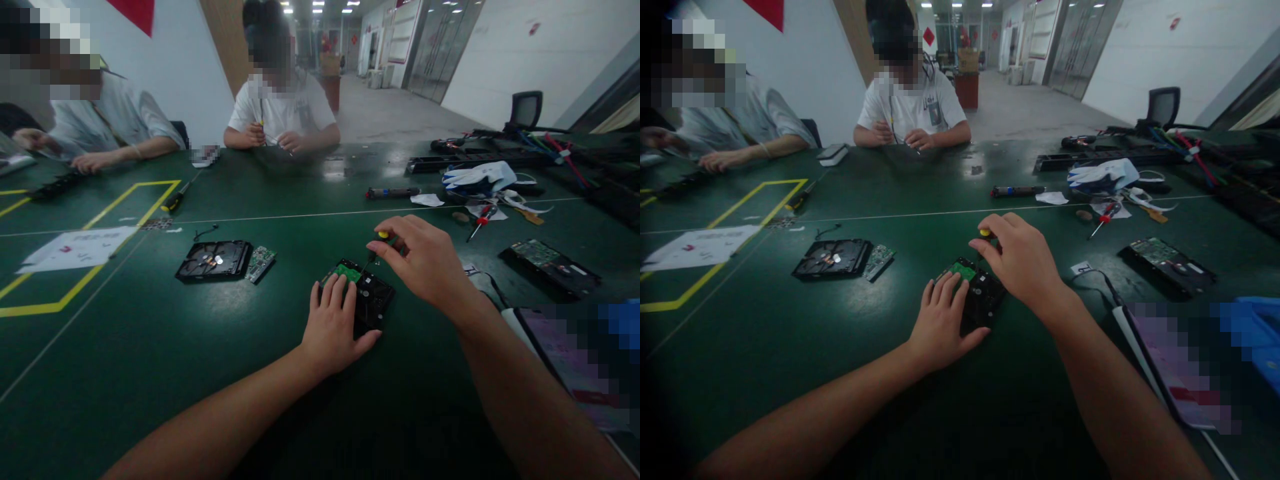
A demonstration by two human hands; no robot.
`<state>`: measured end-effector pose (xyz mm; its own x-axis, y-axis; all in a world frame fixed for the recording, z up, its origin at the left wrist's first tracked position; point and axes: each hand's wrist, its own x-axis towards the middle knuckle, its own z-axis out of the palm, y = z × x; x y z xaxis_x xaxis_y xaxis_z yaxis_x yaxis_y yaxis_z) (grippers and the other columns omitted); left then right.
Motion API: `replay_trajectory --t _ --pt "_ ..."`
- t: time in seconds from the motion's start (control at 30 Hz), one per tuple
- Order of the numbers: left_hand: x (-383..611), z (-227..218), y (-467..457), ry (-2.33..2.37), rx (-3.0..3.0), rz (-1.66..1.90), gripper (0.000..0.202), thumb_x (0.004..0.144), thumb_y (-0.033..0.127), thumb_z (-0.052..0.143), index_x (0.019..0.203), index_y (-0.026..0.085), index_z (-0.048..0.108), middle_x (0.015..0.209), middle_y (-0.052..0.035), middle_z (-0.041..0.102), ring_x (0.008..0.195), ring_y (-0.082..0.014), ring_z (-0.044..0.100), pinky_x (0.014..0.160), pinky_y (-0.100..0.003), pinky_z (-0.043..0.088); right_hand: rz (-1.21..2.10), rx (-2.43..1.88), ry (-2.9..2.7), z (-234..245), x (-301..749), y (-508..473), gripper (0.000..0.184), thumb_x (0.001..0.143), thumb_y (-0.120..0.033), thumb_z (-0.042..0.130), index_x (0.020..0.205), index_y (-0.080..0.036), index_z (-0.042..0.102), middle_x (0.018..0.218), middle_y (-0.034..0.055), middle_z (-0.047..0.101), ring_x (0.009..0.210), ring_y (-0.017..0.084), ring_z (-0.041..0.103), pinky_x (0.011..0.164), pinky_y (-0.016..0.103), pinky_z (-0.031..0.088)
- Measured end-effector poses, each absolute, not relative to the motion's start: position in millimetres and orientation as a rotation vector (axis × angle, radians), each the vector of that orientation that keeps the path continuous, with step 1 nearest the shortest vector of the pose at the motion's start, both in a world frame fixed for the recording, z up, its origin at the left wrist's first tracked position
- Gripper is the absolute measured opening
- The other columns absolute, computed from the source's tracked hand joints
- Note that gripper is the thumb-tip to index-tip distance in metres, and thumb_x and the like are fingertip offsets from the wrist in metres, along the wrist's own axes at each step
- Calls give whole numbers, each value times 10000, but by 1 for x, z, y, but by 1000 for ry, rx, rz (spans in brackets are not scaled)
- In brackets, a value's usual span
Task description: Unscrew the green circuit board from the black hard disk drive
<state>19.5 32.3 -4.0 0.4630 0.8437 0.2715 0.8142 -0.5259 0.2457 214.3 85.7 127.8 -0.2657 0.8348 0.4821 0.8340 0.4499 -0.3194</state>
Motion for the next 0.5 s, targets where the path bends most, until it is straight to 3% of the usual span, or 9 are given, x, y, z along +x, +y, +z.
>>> replay_trajectory --t 0.17,0.23,0.37,0.5 --pt "19 -5 33 1487 2608 561 907 899 737 589 1556 129 441 1611 -232 438 1543 -432 323 1269 -683 209 149 -1289 -2153 129 213 83 312 998 -171 556 1268 -240 698 1233 83 755 1072 257 707 952 419 525" --pt "20 -4 33 1488 2607 560 909 899 738 589 1553 123 445 1614 -234 435 1546 -432 317 1272 -680 203 216 -1272 -2159 128 212 83 347 1000 -170 548 1304 -253 692 1281 73 745 1069 251 713 946 418 542" --pt "20 -4 33 1490 2605 564 912 897 731 596 1558 124 437 1626 -236 419 1545 -433 318 1271 -686 197 202 -1275 -2125 127 210 84 285 1009 -255 594 1262 -248 726 1216 97 749 1062 266 711 950 431 554" --pt "20 -5 32 1486 2597 575 906 896 732 596 1558 133 438 1620 -228 428 1549 -429 315 1277 -679 193 166 -1261 -2122 127 209 84 299 1003 -183 548 1236 -228 729 1227 99 759 1121 268 710 1009 440 527"
